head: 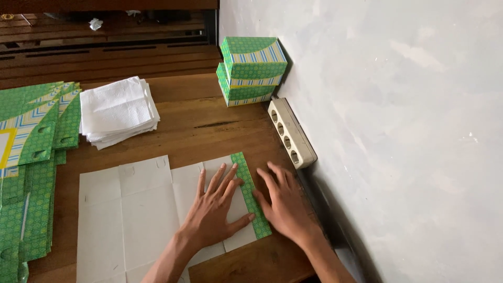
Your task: The person folds a flat cardboard sheet into a box shape on a wooden table. They fold the side flaps inward, then fold the top and bottom flaps to form the box structure. The person repeats the folding process on another sheet. Finished boxes are stacked nearby.
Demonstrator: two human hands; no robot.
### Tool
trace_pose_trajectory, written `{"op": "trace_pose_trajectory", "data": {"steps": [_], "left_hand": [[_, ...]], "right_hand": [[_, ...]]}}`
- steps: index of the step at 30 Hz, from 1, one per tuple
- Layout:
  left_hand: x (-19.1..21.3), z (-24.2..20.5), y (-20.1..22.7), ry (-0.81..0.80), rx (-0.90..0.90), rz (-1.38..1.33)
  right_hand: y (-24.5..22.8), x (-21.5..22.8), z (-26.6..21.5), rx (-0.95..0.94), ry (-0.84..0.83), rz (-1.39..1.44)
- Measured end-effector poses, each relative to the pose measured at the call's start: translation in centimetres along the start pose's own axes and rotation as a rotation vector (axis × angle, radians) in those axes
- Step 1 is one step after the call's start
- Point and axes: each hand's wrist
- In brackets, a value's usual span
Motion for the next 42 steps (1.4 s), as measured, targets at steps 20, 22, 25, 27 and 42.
{"op": "trace_pose_trajectory", "data": {"steps": [20, 22, 25, 27, 42], "left_hand": [[0.4, 0.1, 0.3, -0.013, 0.0, -0.031], [0.7, 0.0, 0.4, -0.025, 0.007, -0.041], [1.0, 0.1, 0.5, -0.003, 0.026, -0.058], [1.1, 0.1, 0.4, 0.017, 0.044, -0.1], [4.7, 0.9, 0.1, -0.203, 0.374, -0.831]], "right_hand": [[2.0, -0.6, 2.8, 0.014, -0.002, 0.018], [2.6, -1.0, 4.6, 0.023, 0.003, 0.026], [2.9, -1.5, 6.3, 0.069, 0.011, 0.064], [2.8, -2.1, 6.7, 0.18, 0.051, 0.133], [0.0, 2.0, 5.2, 0.356, -0.056, 0.287]]}}
Point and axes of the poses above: each hand's wrist, its own z-axis towards the middle knuckle, its own x-axis out of the back of the hand, y = z × x, and after that the axes turned 9 degrees about x, right-handed
